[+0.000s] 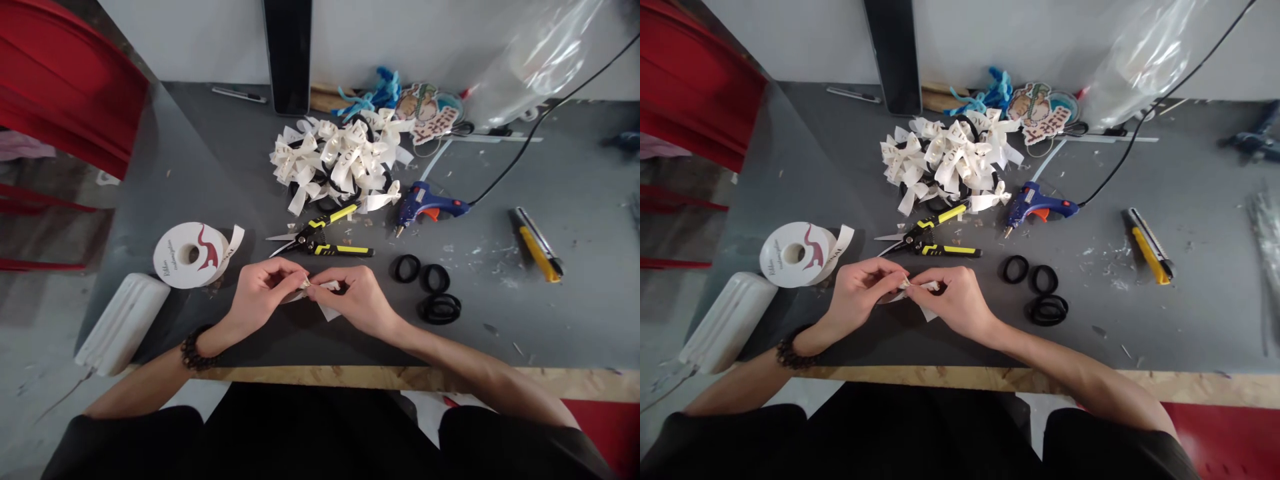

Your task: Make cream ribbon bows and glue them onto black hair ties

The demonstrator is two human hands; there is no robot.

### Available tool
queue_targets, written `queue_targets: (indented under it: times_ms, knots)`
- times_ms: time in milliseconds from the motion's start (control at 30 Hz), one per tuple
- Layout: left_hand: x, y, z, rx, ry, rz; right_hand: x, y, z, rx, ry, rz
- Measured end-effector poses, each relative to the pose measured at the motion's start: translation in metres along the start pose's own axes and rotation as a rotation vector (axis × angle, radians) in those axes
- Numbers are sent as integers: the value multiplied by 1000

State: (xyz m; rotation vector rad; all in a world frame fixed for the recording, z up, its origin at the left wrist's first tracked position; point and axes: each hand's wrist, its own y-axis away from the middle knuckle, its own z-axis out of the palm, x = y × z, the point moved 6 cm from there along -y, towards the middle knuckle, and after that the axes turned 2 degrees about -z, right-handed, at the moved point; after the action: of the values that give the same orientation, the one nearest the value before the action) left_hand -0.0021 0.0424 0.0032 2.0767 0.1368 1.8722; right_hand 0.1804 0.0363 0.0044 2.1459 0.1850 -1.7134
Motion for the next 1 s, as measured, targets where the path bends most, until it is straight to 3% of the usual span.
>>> queue_targets:
  times_ms: [233, 533, 767, 1000]
  knots:
    - [10, 3, -2, 52, -52, 102, -8, 0, -5, -7, 79, 0]
    - [-10, -2, -4, 42, 110, 52, -8, -2, -6, -15, 43, 2]
    - [-5, -5, 1, -122, 162, 135, 11, -2, 0, -29, -183, 27]
    - [-9, -8, -5, 24, 90, 41, 1, 0, -6, 20, -148, -15]
